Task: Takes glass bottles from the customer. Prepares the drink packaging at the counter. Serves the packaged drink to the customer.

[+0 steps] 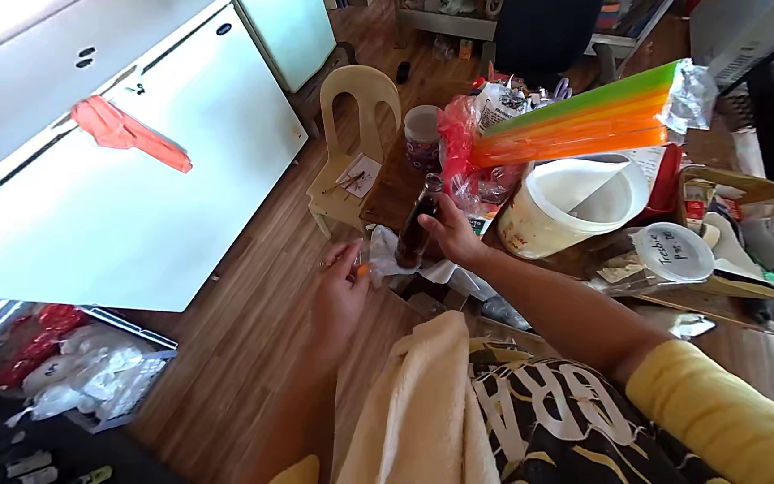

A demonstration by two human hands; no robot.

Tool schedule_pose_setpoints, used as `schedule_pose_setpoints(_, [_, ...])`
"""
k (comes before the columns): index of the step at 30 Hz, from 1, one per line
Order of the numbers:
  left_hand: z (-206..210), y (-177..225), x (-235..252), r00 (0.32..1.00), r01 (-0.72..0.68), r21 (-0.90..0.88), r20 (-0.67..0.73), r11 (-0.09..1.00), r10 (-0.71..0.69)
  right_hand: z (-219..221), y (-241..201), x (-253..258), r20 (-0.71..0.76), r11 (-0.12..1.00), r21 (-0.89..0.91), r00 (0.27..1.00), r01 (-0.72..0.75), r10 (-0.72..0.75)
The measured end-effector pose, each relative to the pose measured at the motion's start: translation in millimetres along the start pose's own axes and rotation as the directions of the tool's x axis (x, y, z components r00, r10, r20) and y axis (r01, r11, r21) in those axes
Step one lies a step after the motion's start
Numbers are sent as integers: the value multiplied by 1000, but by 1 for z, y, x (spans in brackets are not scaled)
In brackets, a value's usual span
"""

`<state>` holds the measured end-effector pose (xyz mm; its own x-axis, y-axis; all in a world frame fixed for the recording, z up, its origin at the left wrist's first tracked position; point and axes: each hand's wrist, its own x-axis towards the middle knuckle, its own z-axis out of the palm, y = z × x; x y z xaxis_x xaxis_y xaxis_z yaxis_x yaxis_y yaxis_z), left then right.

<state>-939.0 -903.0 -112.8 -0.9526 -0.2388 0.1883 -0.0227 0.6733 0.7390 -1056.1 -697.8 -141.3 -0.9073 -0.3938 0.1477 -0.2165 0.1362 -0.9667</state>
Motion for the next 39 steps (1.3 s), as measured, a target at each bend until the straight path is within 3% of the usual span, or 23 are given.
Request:
schedule_pose_setpoints(4, [22, 30, 10, 958, -285, -43, -27, 957, 285, -49, -36, -55, 122, 989, 133, 989, 68, -85])
schedule_pose_setpoints(7, [43, 81, 6, 891, -453, -24, 7, 891, 453, -98, -62, -102, 226, 994, 38, 968, 105, -111])
schedule_pose_setpoints(9, [58, 122, -4, 836, -546, -31, 44, 837, 547, -130, -78, -143, 250, 996, -62, 967, 58, -41])
schedule_pose_setpoints(11, [78, 162, -22, 760, -642, -61, 79, 764, 645, -157, -91, -191, 207, 990, -137, 977, -25, 53])
schedule_pose_setpoints(14, [115, 217, -64, 614, -764, -146, 138, 629, 777, -194, -102, -272, 109, 983, -99, 980, -156, 167])
schedule_pose_setpoints(19, [175, 290, -159, 371, -831, -321, 289, 455, 882, -235, -126, -406, -142, 924, -101, 925, -368, 352])
schedule_pose_setpoints(24, [226, 342, -239, 208, -764, -524, 354, 377, 912, -256, -158, -503, -351, 821, -31, 775, -570, 525])
schedule_pose_setpoints(28, [256, 386, -288, 72, -619, -660, 492, 426, 868, -277, -175, -554, -432, 701, 113, 601, -704, 673])
schedule_pose_setpoints(32, [305, 413, -319, 15, -458, -698, 613, 551, 790, -311, -169, -595, -431, 538, 173, 428, -825, 795])
schedule_pose_setpoints(36, [361, 436, -337, -60, -233, -695, 709, 681, 703, -358, -151, -625, -376, 402, 89, 343, -912, 861])
schedule_pose_setpoints(39, [406, 461, -340, -141, -155, -643, 766, 750, 627, -401, -132, -637, -336, 366, 12, 341, -930, 878])
